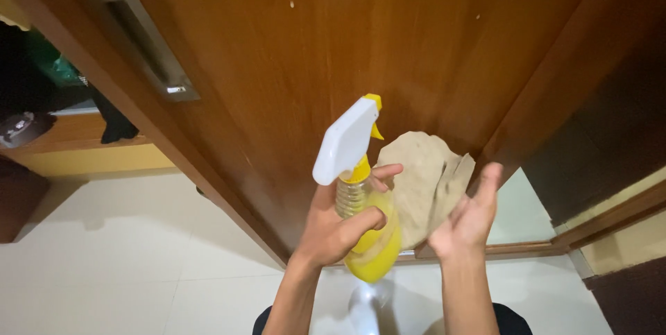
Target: Cleaning a wooden closet door using a spray bottle and a cloth.
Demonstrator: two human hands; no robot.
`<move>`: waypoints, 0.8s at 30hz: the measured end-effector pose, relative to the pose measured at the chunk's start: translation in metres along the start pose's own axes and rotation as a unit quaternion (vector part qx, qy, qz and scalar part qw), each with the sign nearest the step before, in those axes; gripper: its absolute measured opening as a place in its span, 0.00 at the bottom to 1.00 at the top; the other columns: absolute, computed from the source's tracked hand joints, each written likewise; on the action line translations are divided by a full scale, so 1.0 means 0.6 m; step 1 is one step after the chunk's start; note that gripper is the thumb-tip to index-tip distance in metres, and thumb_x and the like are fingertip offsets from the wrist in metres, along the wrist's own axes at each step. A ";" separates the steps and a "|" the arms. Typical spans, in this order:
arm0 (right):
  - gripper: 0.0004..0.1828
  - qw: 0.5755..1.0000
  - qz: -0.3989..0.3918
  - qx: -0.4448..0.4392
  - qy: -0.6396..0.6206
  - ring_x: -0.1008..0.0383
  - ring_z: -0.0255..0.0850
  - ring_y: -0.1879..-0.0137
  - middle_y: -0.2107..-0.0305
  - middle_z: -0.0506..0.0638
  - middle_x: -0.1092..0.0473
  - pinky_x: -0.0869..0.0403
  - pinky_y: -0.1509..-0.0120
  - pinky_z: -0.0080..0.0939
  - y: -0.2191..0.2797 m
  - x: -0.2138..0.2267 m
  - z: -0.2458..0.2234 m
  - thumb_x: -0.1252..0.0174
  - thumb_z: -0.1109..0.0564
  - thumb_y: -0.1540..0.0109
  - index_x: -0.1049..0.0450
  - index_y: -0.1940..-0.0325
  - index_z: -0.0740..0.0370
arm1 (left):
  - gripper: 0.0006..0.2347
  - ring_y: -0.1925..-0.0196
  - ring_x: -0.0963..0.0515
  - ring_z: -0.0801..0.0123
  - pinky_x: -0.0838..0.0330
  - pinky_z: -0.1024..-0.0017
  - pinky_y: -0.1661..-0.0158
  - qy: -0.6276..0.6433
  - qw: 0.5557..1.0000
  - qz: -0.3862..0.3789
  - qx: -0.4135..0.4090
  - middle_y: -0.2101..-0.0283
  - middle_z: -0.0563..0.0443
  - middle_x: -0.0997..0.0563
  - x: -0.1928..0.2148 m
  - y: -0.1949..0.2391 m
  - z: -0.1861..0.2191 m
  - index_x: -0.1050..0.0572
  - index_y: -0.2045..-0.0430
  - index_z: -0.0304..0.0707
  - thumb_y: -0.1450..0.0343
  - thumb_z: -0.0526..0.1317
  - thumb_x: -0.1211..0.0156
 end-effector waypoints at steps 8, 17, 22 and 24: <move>0.16 0.993 0.056 0.062 0.087 0.26 0.41 0.61 0.62 0.58 0.27 0.27 0.62 0.34 -0.024 0.045 0.032 0.42 0.62 0.42 0.33 0.51 0.71 | 0.22 0.58 0.18 0.65 0.23 0.70 0.56 -0.095 0.995 -0.010 0.016 0.56 0.47 0.16 -0.019 -0.001 0.003 0.22 0.55 0.28 0.45 0.31 0.41; 0.26 0.991 -0.099 0.084 -0.015 0.29 0.42 0.47 0.48 0.52 0.28 0.30 0.43 0.44 -0.032 0.019 0.006 0.53 0.41 0.35 0.30 0.40 0.59 | 0.19 0.72 0.24 0.70 0.25 0.72 0.67 -0.148 0.989 -0.017 -0.003 0.70 0.50 0.18 -0.028 0.002 0.006 0.22 0.59 0.27 0.44 0.33 0.39; 0.32 0.986 -0.087 0.099 0.104 0.21 0.48 0.59 0.57 0.61 0.24 0.20 0.59 0.38 -0.041 0.047 0.057 0.35 0.60 0.47 0.30 0.39 0.73 | 0.12 0.76 0.24 0.69 0.26 0.72 0.72 -0.185 0.982 -0.027 -0.038 0.74 0.48 0.18 -0.041 -0.003 0.011 0.23 0.69 0.29 0.43 0.35 0.38; 0.15 0.984 0.051 0.054 0.164 0.24 0.46 0.57 0.59 0.62 0.23 0.27 0.56 0.37 -0.013 0.028 0.036 0.42 0.61 0.40 0.23 0.53 0.76 | 0.13 0.75 0.25 0.67 0.26 0.72 0.70 -0.199 0.980 -0.009 -0.017 0.74 0.49 0.19 -0.032 -0.002 0.003 0.22 0.70 0.29 0.45 0.36 0.38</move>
Point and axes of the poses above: each hand's wrist, its own y-axis away from the middle knuckle, its own x-axis out of the back of the hand, z = x × y, the point moved 10 cm from there along -y, towards the middle knuckle
